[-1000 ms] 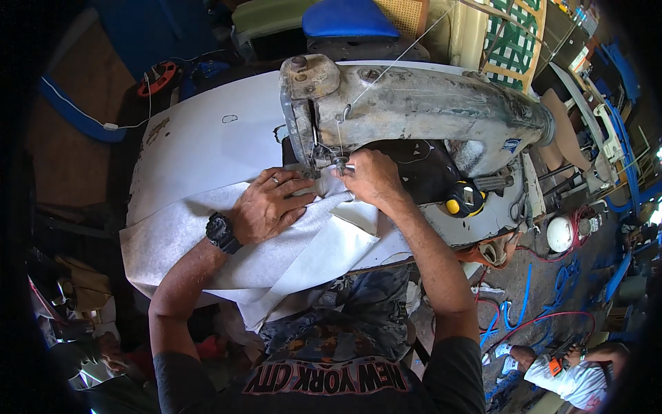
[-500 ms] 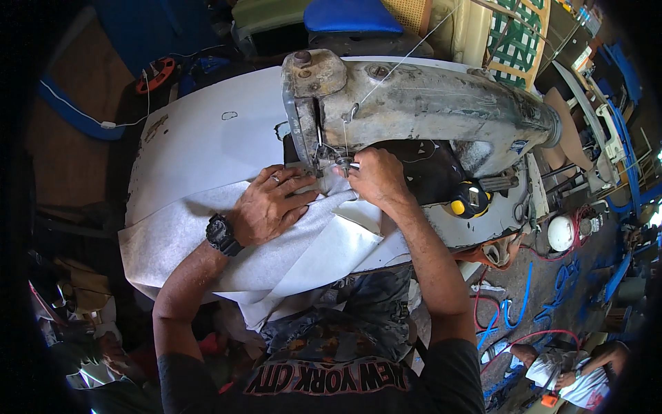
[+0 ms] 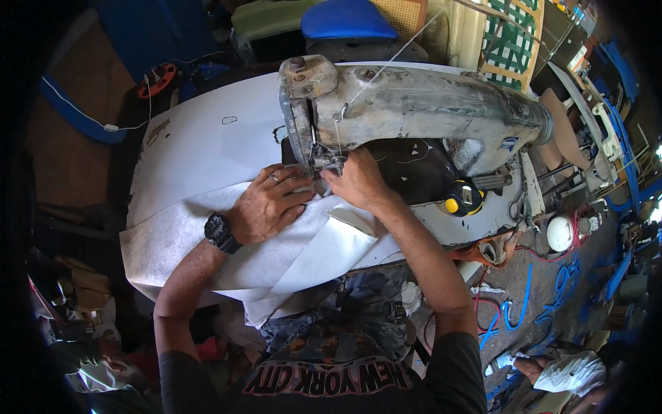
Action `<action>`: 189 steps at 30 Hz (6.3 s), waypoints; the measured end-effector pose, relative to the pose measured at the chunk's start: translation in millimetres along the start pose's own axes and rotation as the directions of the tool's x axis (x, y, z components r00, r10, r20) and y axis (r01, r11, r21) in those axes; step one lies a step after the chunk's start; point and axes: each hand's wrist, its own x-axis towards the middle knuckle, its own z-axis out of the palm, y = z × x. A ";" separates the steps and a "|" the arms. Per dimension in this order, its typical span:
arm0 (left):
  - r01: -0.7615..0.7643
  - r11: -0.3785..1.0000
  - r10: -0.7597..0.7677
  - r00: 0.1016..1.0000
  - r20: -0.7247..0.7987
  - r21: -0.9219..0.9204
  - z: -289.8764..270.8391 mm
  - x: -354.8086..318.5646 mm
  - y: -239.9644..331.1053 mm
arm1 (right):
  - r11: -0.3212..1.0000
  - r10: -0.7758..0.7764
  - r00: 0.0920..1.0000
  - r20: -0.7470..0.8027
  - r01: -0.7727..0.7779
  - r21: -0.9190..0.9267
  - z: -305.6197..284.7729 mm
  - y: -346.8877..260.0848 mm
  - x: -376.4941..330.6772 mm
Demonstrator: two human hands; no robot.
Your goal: Sewing a piece of white fabric using an industrial sewing machine.
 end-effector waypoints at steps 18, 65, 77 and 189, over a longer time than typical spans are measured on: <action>0.200 0.975 -0.219 0.943 -0.250 -0.099 36.5 5.0 23.4 | 0.984 -0.149 0.963 -0.224 0.167 0.064 -177.0 -86.3 -89.4; 0.426 0.898 -0.439 0.857 -0.270 -0.108 35.0 7.6 -1.9 | 0.888 -0.449 0.894 0.011 0.447 -0.102 -72.0 -55.7 -69.9; 0.300 0.939 -0.338 0.898 -0.280 -0.170 -14.6 -39.2 55.6 | 0.841 -0.440 0.797 0.414 0.527 -0.122 -75.8 -41.4 -71.6; -0.131 0.991 0.132 0.985 0.108 -0.009 9.6 -8.9 -5.5 | 0.835 -0.550 0.795 0.255 0.513 0.201 -38.9 -11.6 -23.9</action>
